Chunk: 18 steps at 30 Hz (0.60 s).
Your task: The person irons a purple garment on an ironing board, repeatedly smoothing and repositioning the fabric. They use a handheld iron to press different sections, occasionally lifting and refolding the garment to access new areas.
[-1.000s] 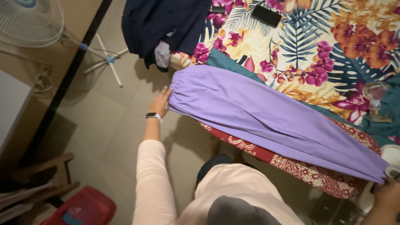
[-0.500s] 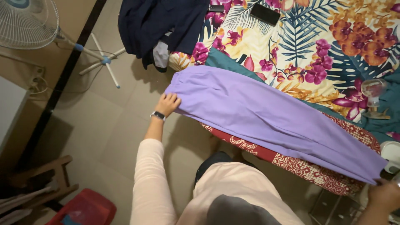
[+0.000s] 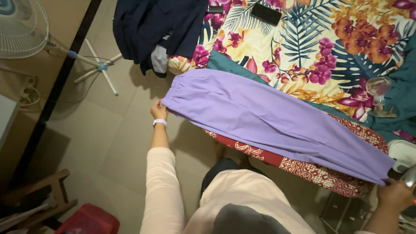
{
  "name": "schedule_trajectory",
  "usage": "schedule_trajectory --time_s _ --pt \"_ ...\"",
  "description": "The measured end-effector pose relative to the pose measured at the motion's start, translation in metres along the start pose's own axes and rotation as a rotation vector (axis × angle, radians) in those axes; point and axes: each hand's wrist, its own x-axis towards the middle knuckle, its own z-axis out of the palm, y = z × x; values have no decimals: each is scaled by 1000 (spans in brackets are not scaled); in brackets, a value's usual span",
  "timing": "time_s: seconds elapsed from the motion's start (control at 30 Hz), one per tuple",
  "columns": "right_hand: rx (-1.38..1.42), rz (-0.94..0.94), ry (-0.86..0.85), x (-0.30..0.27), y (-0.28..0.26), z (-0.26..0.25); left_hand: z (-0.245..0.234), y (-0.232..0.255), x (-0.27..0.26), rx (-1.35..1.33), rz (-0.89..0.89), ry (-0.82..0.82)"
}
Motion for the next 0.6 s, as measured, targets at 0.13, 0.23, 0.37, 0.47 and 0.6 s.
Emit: schedule_trajectory --time_s 0.13,0.23,0.37,0.47,0.6 --pt "-10 10 -12 -2 0 -3 20 15 6 -64 -67 30" --pt "-66 20 -40 -5 1 3 18 18 -2 -244 -213 -21" --pt "-52 -10 52 -8 -3 -1 6 46 -12 -518 -606 -143" --pt "-47 -40 133 -19 1 2 -4 1 -10 -479 -714 -79" --pt "-24 8 26 -12 1 13 -10 5 -25 -383 -550 -282"
